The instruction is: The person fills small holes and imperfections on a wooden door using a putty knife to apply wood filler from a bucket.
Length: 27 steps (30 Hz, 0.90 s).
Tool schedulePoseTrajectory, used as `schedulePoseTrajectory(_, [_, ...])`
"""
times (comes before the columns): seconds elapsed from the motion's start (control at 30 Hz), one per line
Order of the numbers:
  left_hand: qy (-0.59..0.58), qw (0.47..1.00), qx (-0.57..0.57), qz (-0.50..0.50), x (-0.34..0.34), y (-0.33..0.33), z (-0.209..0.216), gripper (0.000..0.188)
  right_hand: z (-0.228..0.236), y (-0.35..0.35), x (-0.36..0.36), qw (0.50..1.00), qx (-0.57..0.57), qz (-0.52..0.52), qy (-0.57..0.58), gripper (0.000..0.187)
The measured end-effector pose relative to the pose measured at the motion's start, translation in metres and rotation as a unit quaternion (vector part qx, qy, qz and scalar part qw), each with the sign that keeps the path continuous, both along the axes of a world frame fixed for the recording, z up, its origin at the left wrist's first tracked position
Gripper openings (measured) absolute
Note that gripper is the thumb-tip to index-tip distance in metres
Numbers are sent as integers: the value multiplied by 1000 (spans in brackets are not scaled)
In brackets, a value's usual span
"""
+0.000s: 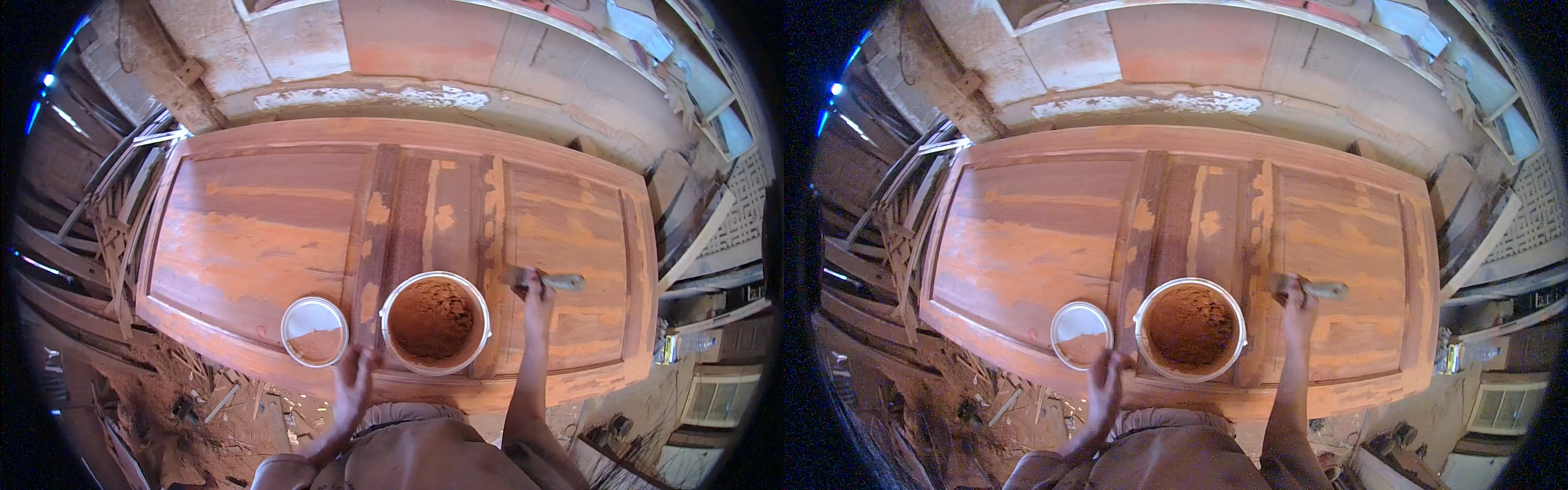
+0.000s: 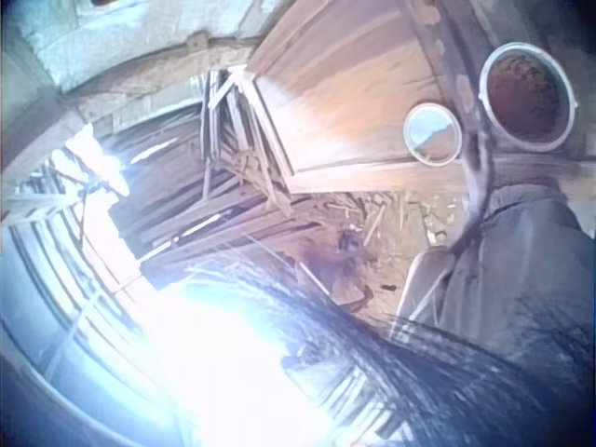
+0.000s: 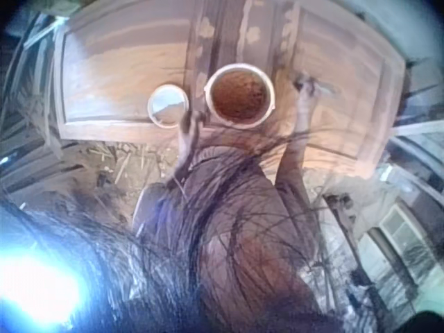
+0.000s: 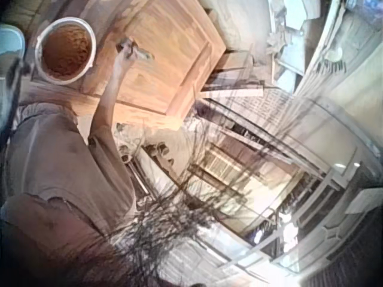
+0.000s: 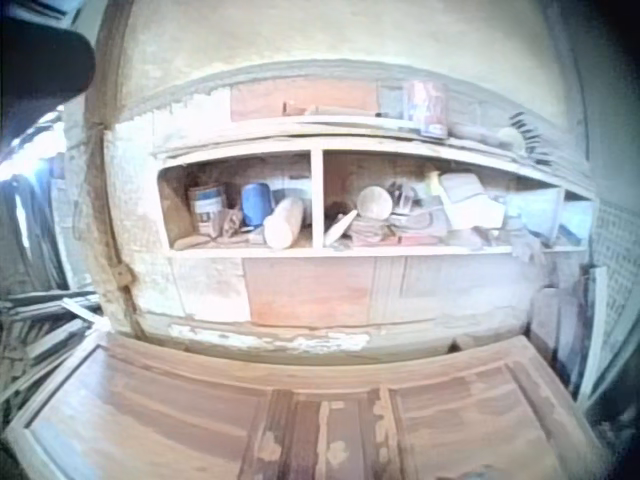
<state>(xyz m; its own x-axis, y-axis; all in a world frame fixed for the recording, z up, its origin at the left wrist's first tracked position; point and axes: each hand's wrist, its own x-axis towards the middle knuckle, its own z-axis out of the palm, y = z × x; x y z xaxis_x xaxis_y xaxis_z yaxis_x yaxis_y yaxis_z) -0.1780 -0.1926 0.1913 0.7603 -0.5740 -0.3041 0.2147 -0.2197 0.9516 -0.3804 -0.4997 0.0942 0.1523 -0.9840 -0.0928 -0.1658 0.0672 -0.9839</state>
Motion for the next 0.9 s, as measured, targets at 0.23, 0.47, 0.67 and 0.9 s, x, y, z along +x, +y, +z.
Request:
schedulePoseTrajectory(0.23, [-88,990,-52,-101,62,-102,-35,40,-36,-54,75,981,-73,138,116,31])
schedulePoseTrajectory(0.47, [-15,977,-35,-209,46,-93,-25,43,-72,-81,90,918,-261,196,224,31])
schedulePoseTrajectory(0.67, [-3,986,-67,-155,16,-60,-18,50,-30,-65,101,956,-117,178,203,29])
schedulePoseTrajectory(0.9, [44,997,38,50,62,-36,-82,61,-23,-68,62,999,24,43,14,33])
